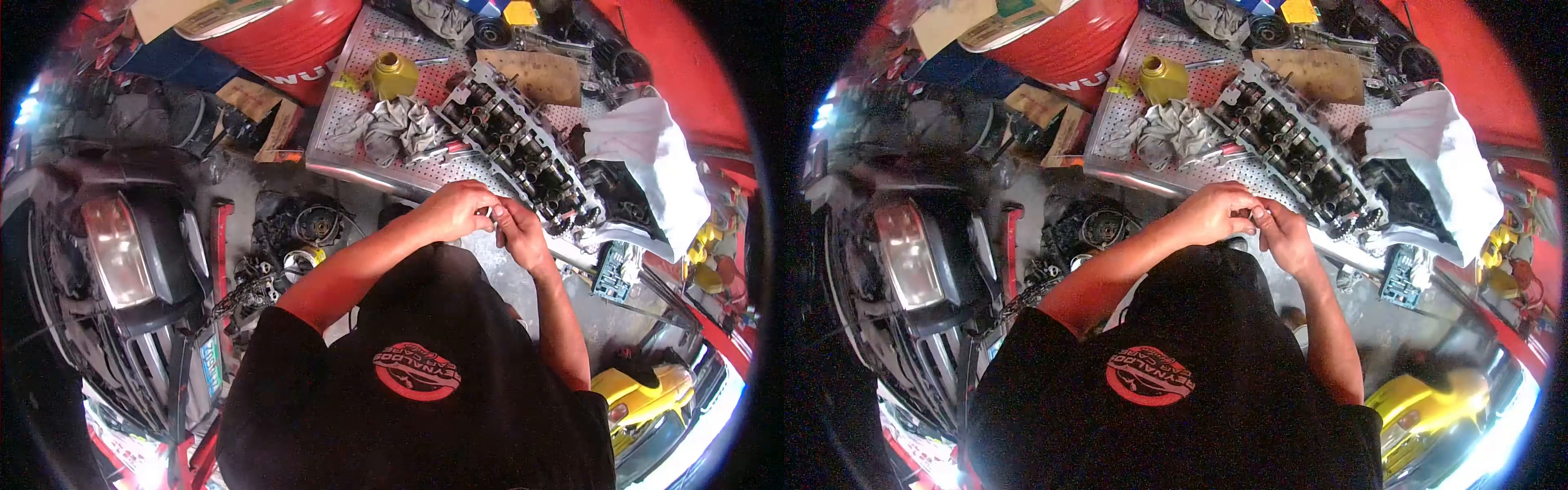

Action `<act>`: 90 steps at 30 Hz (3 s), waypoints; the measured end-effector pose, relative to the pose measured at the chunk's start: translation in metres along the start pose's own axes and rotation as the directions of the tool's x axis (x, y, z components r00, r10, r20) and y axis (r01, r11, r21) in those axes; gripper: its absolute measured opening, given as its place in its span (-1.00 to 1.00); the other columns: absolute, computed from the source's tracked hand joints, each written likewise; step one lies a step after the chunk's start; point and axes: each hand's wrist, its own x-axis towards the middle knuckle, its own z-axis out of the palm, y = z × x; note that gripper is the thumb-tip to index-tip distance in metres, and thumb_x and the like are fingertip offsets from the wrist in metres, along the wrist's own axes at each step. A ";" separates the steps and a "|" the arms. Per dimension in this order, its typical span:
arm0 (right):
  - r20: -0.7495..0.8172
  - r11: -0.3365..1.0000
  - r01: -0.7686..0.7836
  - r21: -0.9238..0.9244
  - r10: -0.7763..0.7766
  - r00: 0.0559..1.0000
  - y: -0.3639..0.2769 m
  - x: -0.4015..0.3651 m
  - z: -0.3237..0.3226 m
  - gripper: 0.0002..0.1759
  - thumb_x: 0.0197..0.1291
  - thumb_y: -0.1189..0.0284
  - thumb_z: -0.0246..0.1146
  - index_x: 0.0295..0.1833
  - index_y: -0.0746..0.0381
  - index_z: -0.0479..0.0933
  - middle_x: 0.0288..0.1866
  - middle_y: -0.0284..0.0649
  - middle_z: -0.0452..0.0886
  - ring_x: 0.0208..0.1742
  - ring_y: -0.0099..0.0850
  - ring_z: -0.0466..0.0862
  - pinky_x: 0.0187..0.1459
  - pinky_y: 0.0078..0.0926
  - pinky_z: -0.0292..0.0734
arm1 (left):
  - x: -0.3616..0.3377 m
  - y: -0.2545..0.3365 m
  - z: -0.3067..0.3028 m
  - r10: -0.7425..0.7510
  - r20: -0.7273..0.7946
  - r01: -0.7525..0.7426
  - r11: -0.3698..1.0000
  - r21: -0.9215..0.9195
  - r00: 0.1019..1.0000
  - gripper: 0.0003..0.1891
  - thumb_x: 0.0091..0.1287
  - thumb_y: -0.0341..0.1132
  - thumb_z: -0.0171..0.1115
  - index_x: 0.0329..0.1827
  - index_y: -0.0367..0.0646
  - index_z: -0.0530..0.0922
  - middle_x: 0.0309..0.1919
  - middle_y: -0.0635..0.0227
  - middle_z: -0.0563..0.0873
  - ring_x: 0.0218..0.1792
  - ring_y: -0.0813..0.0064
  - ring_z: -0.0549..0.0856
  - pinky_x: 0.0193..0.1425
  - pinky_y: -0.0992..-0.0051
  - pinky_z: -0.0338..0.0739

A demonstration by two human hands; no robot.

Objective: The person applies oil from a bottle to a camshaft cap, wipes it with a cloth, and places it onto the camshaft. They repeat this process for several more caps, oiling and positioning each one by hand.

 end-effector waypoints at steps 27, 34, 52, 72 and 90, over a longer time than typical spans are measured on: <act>-0.098 0.545 -0.210 0.812 0.482 0.871 0.032 0.196 0.114 -0.73 0.59 0.17 -0.02 -0.17 0.02 0.47 -0.59 -0.53 0.39 -0.69 -0.67 0.31 -0.60 -0.62 0.31 | 0.030 -0.148 -0.039 -0.596 -0.518 0.160 0.736 -0.658 0.614 -0.72 0.28 -0.35 0.49 -0.05 -0.28 0.62 -0.18 0.36 0.73 -0.17 0.58 0.65 0.00 0.47 0.57; 0.059 0.393 -0.200 0.898 0.343 0.937 0.042 0.197 0.106 -0.81 0.56 0.25 0.05 -0.12 0.05 0.51 -0.54 -0.53 0.41 -0.66 -0.67 0.27 -0.61 -0.68 0.18 | 0.019 -0.161 -0.070 -0.448 -0.438 0.269 0.871 -0.411 0.779 -0.66 0.20 -0.32 0.53 -0.12 -0.23 0.52 -0.24 0.27 0.68 -0.20 0.45 0.67 -0.05 0.41 0.60; 0.080 0.612 -0.197 0.766 0.213 0.974 0.031 0.186 0.074 -0.67 0.54 0.13 0.08 0.01 0.18 0.54 -0.54 -0.43 0.39 -0.55 -0.54 0.37 -0.32 -0.47 0.40 | 0.009 -0.167 -0.070 -0.395 -0.690 0.175 0.913 -0.369 0.606 -0.85 0.26 -0.50 0.36 -0.32 -0.14 0.51 -0.45 0.41 0.69 -0.46 0.52 0.65 -0.30 0.45 0.57; -0.043 0.482 -0.164 0.861 0.391 0.919 0.045 0.211 0.122 -0.70 0.50 0.17 0.15 0.09 0.16 0.53 -0.35 -0.23 0.61 -0.35 -0.47 0.55 -0.21 -0.41 0.54 | 0.022 -0.209 -0.021 -0.580 -0.648 0.487 0.802 -0.346 0.494 -0.64 0.34 -0.23 0.34 0.10 -0.22 0.54 -0.20 -0.07 0.73 -0.15 -0.05 0.73 -0.07 0.10 0.60; -0.244 0.504 -0.036 0.863 0.478 0.844 0.009 0.095 0.046 -0.54 0.55 0.09 0.02 0.19 0.24 0.52 -0.62 -0.39 0.34 -0.39 -0.36 0.57 -0.04 -0.30 0.50 | 0.006 -0.094 -0.139 -0.064 -0.472 0.415 0.590 0.693 0.879 -0.51 0.25 -0.19 0.35 0.26 -0.02 0.50 -0.14 0.11 0.66 0.01 0.12 0.61 0.00 0.05 0.47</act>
